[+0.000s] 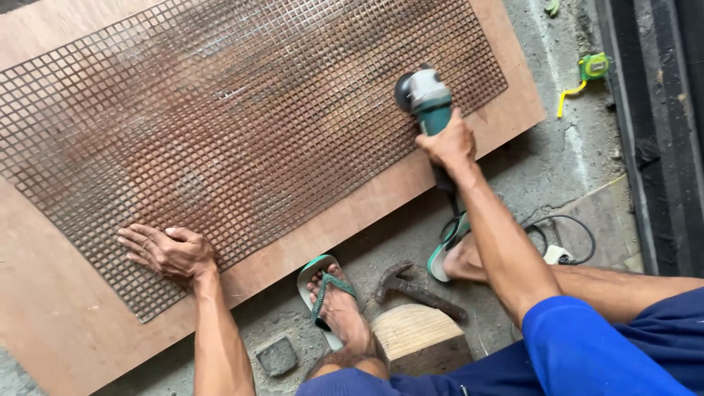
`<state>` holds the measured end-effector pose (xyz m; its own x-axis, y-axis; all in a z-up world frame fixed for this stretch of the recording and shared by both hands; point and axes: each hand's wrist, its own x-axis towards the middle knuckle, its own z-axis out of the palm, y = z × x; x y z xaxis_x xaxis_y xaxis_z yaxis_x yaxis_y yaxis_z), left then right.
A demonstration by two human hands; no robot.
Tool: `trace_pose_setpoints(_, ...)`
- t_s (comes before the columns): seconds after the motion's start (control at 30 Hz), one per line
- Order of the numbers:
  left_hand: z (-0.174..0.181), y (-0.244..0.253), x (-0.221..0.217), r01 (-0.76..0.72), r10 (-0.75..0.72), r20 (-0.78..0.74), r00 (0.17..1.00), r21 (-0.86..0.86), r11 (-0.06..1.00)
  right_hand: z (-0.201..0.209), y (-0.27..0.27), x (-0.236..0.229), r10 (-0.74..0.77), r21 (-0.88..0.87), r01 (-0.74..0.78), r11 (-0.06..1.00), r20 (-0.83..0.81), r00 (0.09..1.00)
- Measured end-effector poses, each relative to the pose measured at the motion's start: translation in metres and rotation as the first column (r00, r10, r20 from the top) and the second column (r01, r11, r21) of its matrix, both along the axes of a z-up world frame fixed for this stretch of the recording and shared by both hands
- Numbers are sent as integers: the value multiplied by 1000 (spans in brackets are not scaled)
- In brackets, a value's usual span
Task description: Using an angle grinder to sand or clean a metal mesh sheet on a wooden board
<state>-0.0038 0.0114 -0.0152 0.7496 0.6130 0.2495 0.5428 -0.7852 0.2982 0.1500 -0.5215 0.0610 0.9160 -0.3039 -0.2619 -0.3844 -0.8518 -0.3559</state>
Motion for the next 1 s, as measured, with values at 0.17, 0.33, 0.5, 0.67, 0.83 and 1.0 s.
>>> trace_pose_setpoints(0.17, 4, -2, 3, -15, 15, -36, 999, -8, 1000, -9, 14, -14, 14, -113, -13, 993, 2, 1000)
trace_pose_setpoints(0.33, 15, -4, 1, -20, 16, -105, 994, -41, 999, 1, 110, -52, 59, -95, -73, 993, -143, 988)
trace_pose_setpoints(0.5, -11, 8, -3, -41, 42, -108, 993, 11, 999, 22, 171, -74, 299, 47, -295, 954, -108, 948)
trace_pose_setpoints(0.67, -2, 4, -4, 4, -4, -102, 995, -6, 1000, 12, 144, -55, 291, 51, -288, 956, -72, 954)
trace_pose_setpoints(0.83, 3, 2, -2, -2, 2, -114, 993, -4, 1000, 13, 51, -8, 153, -21, -155, 988, -87, 984)
trace_pose_setpoints(1.0, -8, 6, -2, -11, 12, -103, 995, 12, 1000, -33, -27, 33, 51, -8, -51, 999, 117, 992)
